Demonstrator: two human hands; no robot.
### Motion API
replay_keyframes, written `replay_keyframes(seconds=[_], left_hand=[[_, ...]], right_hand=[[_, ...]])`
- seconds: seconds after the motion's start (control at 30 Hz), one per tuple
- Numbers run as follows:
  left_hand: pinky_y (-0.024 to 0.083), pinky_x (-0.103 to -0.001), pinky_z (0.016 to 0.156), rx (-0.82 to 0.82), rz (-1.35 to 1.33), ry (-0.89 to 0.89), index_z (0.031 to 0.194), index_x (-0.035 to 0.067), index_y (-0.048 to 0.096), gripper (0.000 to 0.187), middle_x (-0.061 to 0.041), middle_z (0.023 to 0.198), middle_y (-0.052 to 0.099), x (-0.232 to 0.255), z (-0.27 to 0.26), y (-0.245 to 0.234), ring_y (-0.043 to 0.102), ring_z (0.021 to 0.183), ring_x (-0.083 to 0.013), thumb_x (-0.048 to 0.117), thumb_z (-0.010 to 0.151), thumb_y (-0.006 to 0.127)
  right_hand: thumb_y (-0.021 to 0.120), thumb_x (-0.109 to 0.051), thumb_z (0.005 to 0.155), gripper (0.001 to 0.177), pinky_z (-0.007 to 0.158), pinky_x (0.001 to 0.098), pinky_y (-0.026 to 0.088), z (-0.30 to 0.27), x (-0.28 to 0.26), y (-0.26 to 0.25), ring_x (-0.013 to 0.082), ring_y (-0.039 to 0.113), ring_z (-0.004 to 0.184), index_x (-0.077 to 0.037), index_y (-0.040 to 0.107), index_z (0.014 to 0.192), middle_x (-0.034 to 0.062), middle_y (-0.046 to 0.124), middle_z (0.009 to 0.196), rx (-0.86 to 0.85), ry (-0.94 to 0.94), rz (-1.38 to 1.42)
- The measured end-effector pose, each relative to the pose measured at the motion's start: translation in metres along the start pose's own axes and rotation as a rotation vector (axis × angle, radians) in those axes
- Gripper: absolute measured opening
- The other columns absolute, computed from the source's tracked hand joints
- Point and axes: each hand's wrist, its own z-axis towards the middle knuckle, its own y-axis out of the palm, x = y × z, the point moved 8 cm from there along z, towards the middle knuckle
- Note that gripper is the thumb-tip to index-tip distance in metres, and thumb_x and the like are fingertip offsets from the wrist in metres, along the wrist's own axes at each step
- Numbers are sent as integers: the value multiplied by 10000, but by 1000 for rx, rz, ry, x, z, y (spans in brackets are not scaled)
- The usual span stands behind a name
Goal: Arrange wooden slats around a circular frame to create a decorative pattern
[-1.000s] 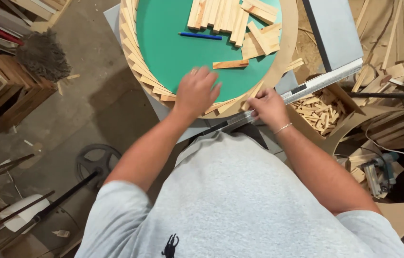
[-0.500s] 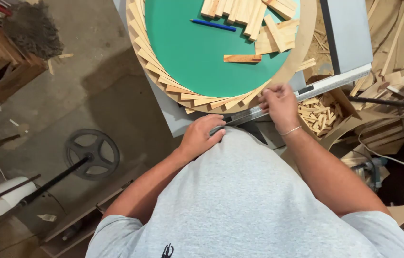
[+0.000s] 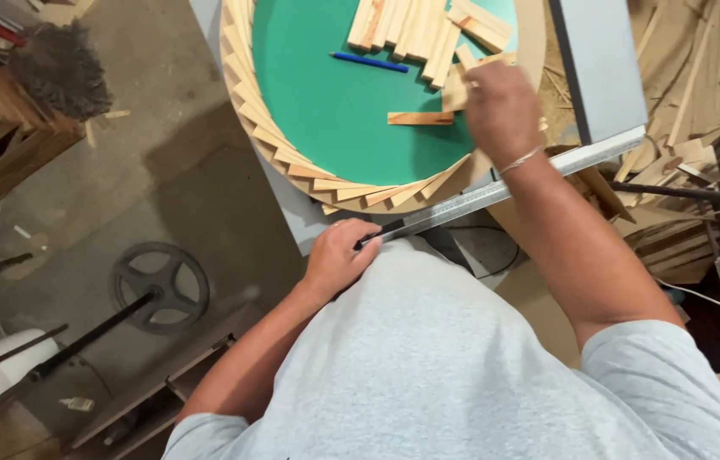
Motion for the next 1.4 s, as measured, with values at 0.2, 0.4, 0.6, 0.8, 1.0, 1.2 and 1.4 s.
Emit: replay_keyframes(seconds=[0.2, 0.4, 0.6, 0.8, 1.0, 1.2, 1.4], left_hand=[[534, -398, 788, 24, 15, -50, 1030, 102, 768, 214, -32, 983, 775, -14, -10, -4, 712, 918, -244, 234, 937, 628], [539, -410, 744, -37, 39, -50, 1045, 116, 765, 206, -22, 1003, 776, -15, -6, 5, 712, 928, -247, 260, 951, 653], [585, -404, 813, 65, -17, -27, 1049, 198, 766, 139, -23, 905, 757, -20, -4, -2, 722, 879, -274, 230, 917, 736], [585, -406, 831, 18, -21, -6, 1039, 195, 774, 131, -26, 921, 768, -20, -4, 5, 728, 899, -280, 221, 917, 734], [587, -401, 834, 17, -22, 6, 1046, 195, 767, 141, -21, 929, 766, -23, -2, 9, 729, 906, -272, 229, 911, 744], [583, -408, 837, 15, -25, -32, 1050, 213, 771, 138, -12, 917, 764, -24, -6, 7, 725, 900, -272, 250, 922, 735], [579, -402, 849, 23, -36, -96, 1060, 227, 772, 146, 5, 943, 764, -39, -13, 8, 721, 924, -262, 256, 925, 725]], right_hand=[[898, -301, 913, 372, 695, 422, 515, -14, 50, 8, 305, 617, 886, -62, 744, 1153, 104, 649, 982, -90, -140, -24], [754, -88, 965, 155, 549, 384, 484, 6, 47, 10, 256, 637, 709, -73, 605, 923, 100, 652, 835, -221, 162, 153], [743, -182, 934, 343, 628, 320, 547, -102, 43, -26, 188, 664, 593, 45, 579, 1133, 118, 655, 734, -294, 681, 848], [785, -150, 885, 322, 547, 275, 664, -161, 56, 57, 180, 730, 606, 32, 606, 1081, 130, 714, 833, -239, 1055, 1062], [740, -117, 855, 209, 519, 290, 662, -159, 52, 65, 182, 716, 544, -9, 626, 993, 122, 696, 729, -232, 1130, 1040], [743, -133, 884, 248, 511, 299, 663, -152, 45, 72, 200, 723, 544, -15, 573, 1020, 153, 700, 745, -238, 1112, 1080], [721, -175, 919, 255, 531, 311, 672, -149, 43, 58, 218, 746, 597, 8, 581, 1029, 186, 709, 797, -254, 1135, 1069]])
